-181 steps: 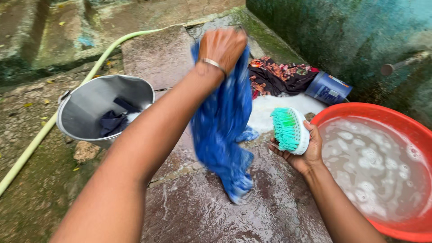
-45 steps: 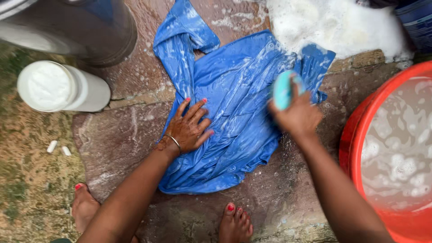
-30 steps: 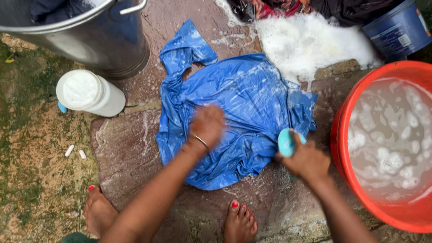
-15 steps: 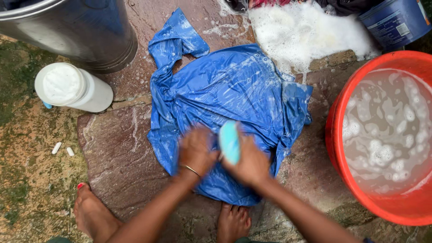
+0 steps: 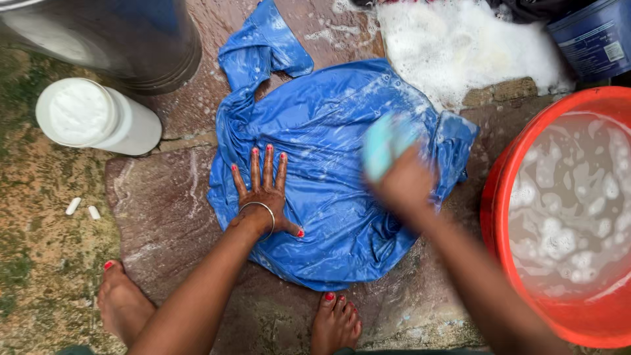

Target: The person washes clothes by hand using a brush and soap on a stone surface, scrubbing a blue garment and a pair of dark pants before rinsing them in a red basin of soapy water.

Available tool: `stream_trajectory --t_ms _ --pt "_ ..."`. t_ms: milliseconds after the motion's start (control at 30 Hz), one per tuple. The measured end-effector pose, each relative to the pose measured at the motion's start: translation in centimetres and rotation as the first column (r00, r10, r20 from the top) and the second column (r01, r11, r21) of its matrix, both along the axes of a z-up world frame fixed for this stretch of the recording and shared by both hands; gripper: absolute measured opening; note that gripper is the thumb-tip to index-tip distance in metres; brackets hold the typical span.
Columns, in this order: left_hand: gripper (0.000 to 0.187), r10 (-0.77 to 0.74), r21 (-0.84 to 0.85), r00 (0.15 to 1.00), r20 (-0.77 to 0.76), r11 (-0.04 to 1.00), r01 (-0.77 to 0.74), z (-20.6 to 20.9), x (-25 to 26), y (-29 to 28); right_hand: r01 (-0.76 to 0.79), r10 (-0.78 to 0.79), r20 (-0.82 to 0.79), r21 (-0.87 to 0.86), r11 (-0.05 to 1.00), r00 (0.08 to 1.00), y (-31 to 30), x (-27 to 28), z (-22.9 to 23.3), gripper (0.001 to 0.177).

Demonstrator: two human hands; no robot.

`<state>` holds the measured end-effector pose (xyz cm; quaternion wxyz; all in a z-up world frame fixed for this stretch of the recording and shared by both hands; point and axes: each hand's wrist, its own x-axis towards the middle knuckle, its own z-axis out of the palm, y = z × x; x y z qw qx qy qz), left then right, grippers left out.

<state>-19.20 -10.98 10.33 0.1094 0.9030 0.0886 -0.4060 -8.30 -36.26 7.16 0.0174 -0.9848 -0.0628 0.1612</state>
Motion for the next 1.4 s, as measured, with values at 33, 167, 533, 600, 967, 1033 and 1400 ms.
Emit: stream_trajectory --t_ms 33,167,533,600,967,1033,1400 --pt "0.176 -0.002 -0.006 1.0 0.01 1.0 0.002 -0.2 -0.1 0.1 -0.266 0.264 -0.034 -0.091 0.96 0.964 0.5 -5.7 0.3 0.137" --pt "0.175 -0.037 -0.01 0.999 -0.001 0.999 0.037 -0.8 0.0 0.3 -0.366 0.357 -0.315 0.034 0.93 0.879 1.5 -13.5 1.3 0.138" --pt "0.178 -0.041 -0.022 0.996 -0.078 0.999 0.04 0.3 0.4 0.1 -0.299 0.309 0.167 -0.087 0.95 0.936 1.0 0.2 0.3 0.094" --pt "0.177 -0.029 -0.025 0.998 -0.053 0.999 0.027 -0.3 0.5 0.3 -0.019 0.028 -0.29 0.034 0.999 0.957 3.1 -10.5 0.4 0.134" --pt "0.179 -0.028 -0.029 0.994 -0.107 0.999 0.025 1.1 0.8 0.2 0.076 -0.078 0.026 0.078 0.994 0.997 2.5 10.0 1.6 0.098" --pt "0.179 -0.031 -0.027 0.994 -0.102 0.999 0.028 1.0 0.8 0.2 0.015 -0.016 0.023 0.056 0.998 1.0 2.8 8.4 1.4 0.1" --pt "0.177 -0.039 -0.045 0.996 -0.077 0.998 0.036 -0.6 0.5 0.5 -0.211 0.222 -0.139 0.09 0.973 0.965 2.5 -0.3 1.8 0.095"
